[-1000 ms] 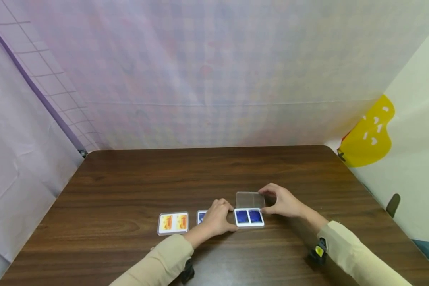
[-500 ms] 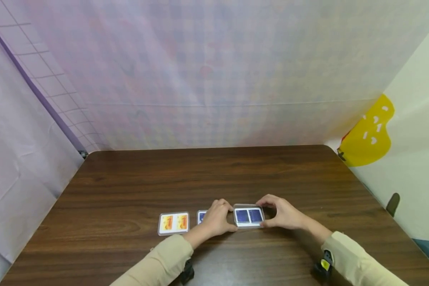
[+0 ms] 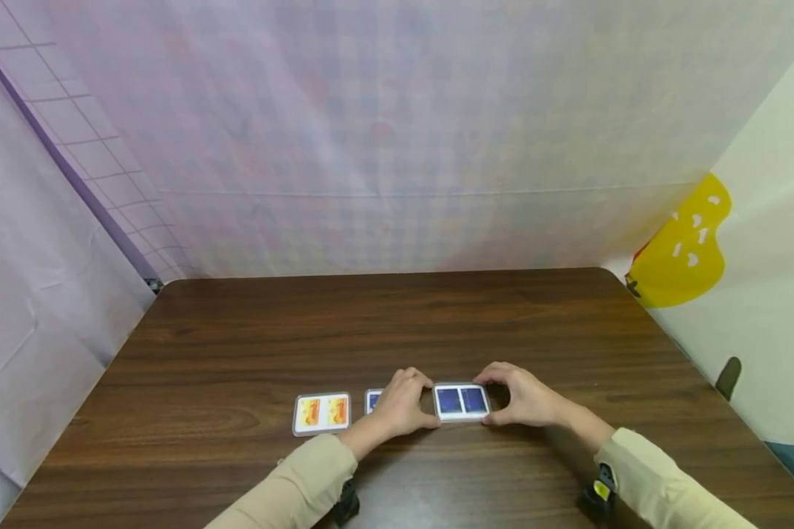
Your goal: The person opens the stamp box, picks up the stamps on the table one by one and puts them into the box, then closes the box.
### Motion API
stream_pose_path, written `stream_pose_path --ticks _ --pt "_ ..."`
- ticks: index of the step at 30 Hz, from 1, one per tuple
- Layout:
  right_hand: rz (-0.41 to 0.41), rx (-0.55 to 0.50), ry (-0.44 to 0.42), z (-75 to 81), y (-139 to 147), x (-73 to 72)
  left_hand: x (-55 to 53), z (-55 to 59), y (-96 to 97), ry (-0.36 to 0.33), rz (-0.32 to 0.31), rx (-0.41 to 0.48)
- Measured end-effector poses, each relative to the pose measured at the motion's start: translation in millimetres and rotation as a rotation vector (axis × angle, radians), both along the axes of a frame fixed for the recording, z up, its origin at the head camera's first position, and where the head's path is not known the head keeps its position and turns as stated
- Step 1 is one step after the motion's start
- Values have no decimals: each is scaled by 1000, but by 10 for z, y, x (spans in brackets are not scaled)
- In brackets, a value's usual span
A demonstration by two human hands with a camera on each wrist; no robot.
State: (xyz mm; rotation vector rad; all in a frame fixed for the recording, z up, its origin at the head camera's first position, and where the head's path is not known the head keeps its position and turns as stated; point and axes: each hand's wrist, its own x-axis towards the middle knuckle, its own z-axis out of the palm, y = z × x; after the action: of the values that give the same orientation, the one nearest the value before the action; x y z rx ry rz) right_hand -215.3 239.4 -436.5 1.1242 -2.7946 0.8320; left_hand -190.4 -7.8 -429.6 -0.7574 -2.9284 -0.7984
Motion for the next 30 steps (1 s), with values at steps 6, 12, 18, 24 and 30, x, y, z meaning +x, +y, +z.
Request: stream_pose_path --ticks 6,12,18,24,30 --pt "-16 44 -13 38 -27 20 2 8 1 1 -9 14" --pt "-11 66 -17 65 -64 11 1 20 13 9 -2 9" --pt "-1 88 10 54 -85 4 -2 18 17 5 9 -3" --pt "-3 43 -5 54 -77 -23 -9 30 19 -12 14 -28" --pt "-43 -76 -160 92 -34 -79 -30 89 -71 -33 -6 -54"
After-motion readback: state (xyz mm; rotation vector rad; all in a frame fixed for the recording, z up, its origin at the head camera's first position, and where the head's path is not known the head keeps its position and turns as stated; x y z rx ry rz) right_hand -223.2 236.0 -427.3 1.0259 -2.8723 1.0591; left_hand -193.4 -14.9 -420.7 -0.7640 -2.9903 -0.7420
